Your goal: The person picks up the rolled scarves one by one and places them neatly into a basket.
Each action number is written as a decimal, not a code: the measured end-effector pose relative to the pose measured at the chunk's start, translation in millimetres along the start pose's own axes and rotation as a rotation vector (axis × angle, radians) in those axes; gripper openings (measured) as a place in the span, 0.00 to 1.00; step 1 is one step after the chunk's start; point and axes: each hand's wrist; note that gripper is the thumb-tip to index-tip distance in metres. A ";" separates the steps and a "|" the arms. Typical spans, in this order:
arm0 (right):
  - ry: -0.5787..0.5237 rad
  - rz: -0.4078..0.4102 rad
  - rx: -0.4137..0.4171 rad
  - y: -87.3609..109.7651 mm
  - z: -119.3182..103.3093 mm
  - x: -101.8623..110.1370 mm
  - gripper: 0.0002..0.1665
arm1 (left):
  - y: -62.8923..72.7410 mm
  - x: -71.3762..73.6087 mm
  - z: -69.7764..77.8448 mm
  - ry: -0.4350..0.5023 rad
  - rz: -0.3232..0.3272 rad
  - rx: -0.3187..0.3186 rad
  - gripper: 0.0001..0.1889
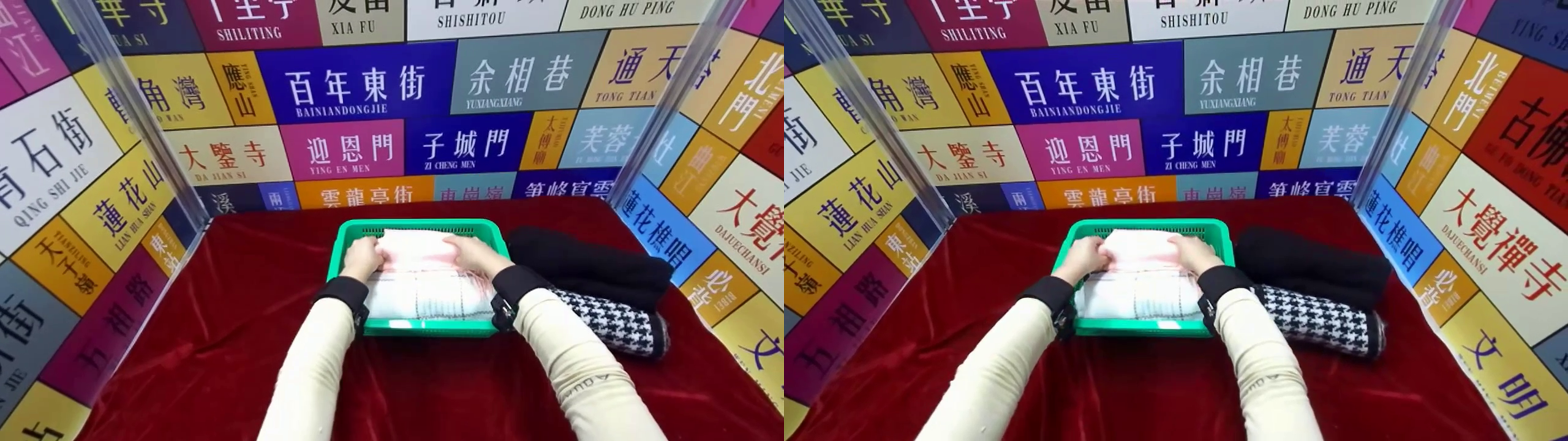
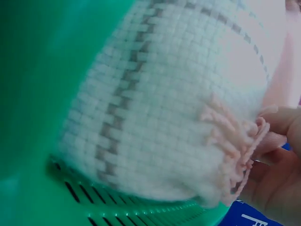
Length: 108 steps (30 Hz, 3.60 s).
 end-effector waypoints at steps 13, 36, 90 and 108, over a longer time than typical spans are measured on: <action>-0.099 -0.201 -0.055 0.3 -2.5 1.6 0.32 | 0.2 -7.5 -2.9 -0.004 -0.022 0.042 0.14; -0.332 0.785 0.339 194.6 85.6 11.6 0.37 | 131.2 4.0 -12.6 0.393 0.185 -0.581 0.24; 0.158 1.030 0.240 247.4 121.6 -3.7 0.23 | 185.1 -23.5 -75.7 0.259 -0.344 -0.454 0.19; -0.027 0.617 0.585 221.8 -14.4 -16.4 0.36 | 172.5 -25.9 -70.2 0.308 -0.374 -0.457 0.16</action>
Point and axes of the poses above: each hand's wrist, its own y-axis away from the middle knuckle, its own x-axis out of the back of the hand, z = x × y, and after that the axes turned 4 degrees about -z, right-handed
